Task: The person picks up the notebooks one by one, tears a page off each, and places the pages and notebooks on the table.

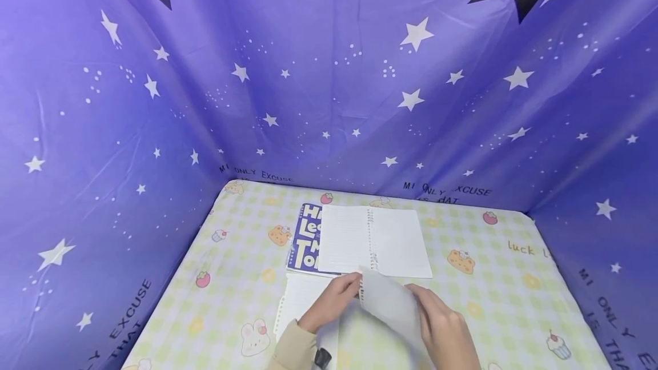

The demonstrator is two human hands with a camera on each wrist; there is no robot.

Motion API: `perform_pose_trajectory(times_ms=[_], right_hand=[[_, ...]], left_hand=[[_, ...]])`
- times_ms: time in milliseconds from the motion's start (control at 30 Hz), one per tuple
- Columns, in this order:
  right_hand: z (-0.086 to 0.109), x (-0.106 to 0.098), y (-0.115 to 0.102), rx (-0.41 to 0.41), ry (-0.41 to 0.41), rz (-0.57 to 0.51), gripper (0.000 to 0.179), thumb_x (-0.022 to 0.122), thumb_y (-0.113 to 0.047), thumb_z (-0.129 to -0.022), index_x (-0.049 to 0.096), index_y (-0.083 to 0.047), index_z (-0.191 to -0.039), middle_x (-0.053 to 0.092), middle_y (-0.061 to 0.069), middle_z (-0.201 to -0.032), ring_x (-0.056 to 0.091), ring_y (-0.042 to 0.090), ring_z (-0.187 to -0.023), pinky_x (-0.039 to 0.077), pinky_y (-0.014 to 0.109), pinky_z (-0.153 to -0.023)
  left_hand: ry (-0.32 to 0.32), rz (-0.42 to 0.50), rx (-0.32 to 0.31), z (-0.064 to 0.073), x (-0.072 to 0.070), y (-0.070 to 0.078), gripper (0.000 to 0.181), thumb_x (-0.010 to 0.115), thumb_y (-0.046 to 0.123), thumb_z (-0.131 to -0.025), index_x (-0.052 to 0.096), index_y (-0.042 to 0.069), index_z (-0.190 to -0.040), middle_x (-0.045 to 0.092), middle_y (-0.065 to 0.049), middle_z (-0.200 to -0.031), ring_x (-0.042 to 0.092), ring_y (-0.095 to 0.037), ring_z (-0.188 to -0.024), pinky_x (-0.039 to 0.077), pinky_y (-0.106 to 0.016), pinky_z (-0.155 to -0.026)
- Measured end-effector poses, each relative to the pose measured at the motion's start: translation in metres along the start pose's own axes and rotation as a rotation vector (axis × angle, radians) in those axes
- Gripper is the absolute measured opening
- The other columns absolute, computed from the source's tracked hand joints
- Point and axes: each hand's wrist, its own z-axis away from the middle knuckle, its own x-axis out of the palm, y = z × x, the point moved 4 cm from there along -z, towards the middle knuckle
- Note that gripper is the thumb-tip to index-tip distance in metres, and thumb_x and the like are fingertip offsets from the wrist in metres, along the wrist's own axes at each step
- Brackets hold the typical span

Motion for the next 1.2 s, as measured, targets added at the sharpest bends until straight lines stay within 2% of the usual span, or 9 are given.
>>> perform_pose_trajectory(times_ms=[67, 133, 267, 367, 500, 700, 833, 1000, 1200], right_hand=[[-0.002, -0.002, 0.002, 0.016, 0.013, -0.007, 0.042, 0.072, 0.020, -0.071, 0.070, -0.004, -0.106, 0.075, 0.014, -0.096, 0.073, 0.034, -0.079, 0.047, -0.001, -0.072], [-0.004, -0.003, 0.005, 0.026, 0.025, -0.011, 0.041, 0.072, 0.019, -0.073, 0.070, -0.004, -0.107, 0.075, 0.014, -0.097, 0.072, 0.035, -0.080, 0.046, -0.002, -0.074], [-0.005, -0.003, 0.009, 0.048, 0.051, -0.018, 0.035, 0.069, 0.016, -0.080, 0.069, -0.004, -0.110, 0.075, 0.014, -0.096, 0.072, 0.036, -0.081, 0.044, -0.003, -0.074], [-0.004, -0.001, 0.011, 0.088, 0.041, -0.035, 0.031, 0.067, 0.008, -0.087, 0.066, -0.003, -0.116, 0.075, 0.017, -0.095, 0.072, 0.038, -0.081, 0.057, 0.015, -0.070], [-0.002, 0.002, 0.016, 0.193, -0.023, -0.078, 0.041, 0.067, -0.002, -0.092, 0.055, 0.000, -0.130, 0.072, 0.018, -0.096, 0.071, 0.035, -0.076, 0.059, 0.038, -0.056], [0.004, 0.012, 0.032, 0.335, -0.067, -0.157, 0.055, 0.070, -0.002, -0.090, 0.043, 0.005, -0.138, 0.065, 0.012, -0.095, 0.058, -0.006, -0.077, 0.055, 0.015, -0.059], [0.007, 0.018, 0.040, 0.377, -0.076, -0.153, 0.041, 0.069, -0.001, -0.090, 0.053, 0.008, -0.127, 0.069, 0.013, -0.096, 0.052, -0.014, -0.080, 0.054, 0.014, -0.060], [0.008, 0.024, 0.047, 0.429, -0.096, -0.112, 0.021, 0.067, -0.002, -0.092, 0.064, 0.005, -0.112, 0.071, 0.011, -0.090, 0.060, -0.002, -0.074, 0.054, 0.021, -0.055], [0.014, 0.034, 0.056, 0.443, -0.123, -0.083, 0.021, 0.067, -0.001, -0.091, 0.066, 0.008, -0.111, 0.072, 0.013, -0.089, 0.068, 0.025, -0.075, 0.055, 0.023, -0.055]], left_hand=[[0.005, 0.042, 0.002, 0.007, 0.001, 0.000, 0.039, 0.038, 0.030, -0.108, 0.068, 0.006, -0.114, 0.069, 0.001, -0.092, 0.059, 0.002, -0.081, 0.054, -0.021, -0.079], [0.008, 0.081, 0.005, 0.013, 0.003, 0.000, 0.037, 0.042, 0.031, -0.107, 0.068, 0.006, -0.111, 0.071, -0.004, -0.097, 0.063, 0.001, -0.086, 0.055, -0.022, -0.084], [0.001, 0.087, 0.006, 0.021, 0.007, 0.002, 0.024, 0.058, 0.026, -0.100, 0.068, 0.005, -0.103, 0.070, -0.001, -0.088, 0.063, 0.001, -0.077, 0.055, -0.018, -0.075], [0.013, 0.070, -0.014, 0.023, 0.009, 0.001, 0.019, 0.065, 0.023, -0.096, 0.067, 0.005, -0.096, 0.069, 0.005, -0.085, 0.059, 0.004, -0.070, 0.054, -0.016, -0.068], [0.081, 0.079, -0.033, 0.023, 0.009, -0.002, 0.016, 0.066, 0.020, -0.095, 0.066, 0.005, -0.092, 0.071, 0.003, -0.086, 0.062, 0.003, -0.072, 0.056, -0.017, -0.069], [0.187, 0.091, -0.053, 0.023, 0.006, -0.006, 0.013, 0.067, 0.017, -0.093, 0.066, 0.005, -0.090, 0.071, 0.002, -0.082, 0.062, 0.002, -0.070, 0.056, -0.017, -0.068], [0.214, 0.089, -0.051, 0.022, 0.005, -0.007, 0.014, 0.068, 0.016, -0.093, 0.066, 0.003, -0.089, 0.069, 0.002, -0.079, 0.058, 0.002, -0.066, 0.054, -0.018, -0.064], [0.204, 0.050, -0.097, 0.022, 0.008, -0.013, 0.012, 0.069, 0.017, -0.092, 0.068, 0.006, -0.091, 0.066, 0.008, -0.078, 0.056, 0.003, -0.066, 0.052, -0.016, -0.065], [0.180, -0.017, -0.135, 0.025, 0.013, -0.021, 0.008, 0.071, 0.012, -0.090, 0.067, 0.006, -0.087, 0.066, 0.008, -0.074, 0.056, 0.004, -0.061, 0.049, -0.014, -0.058]])
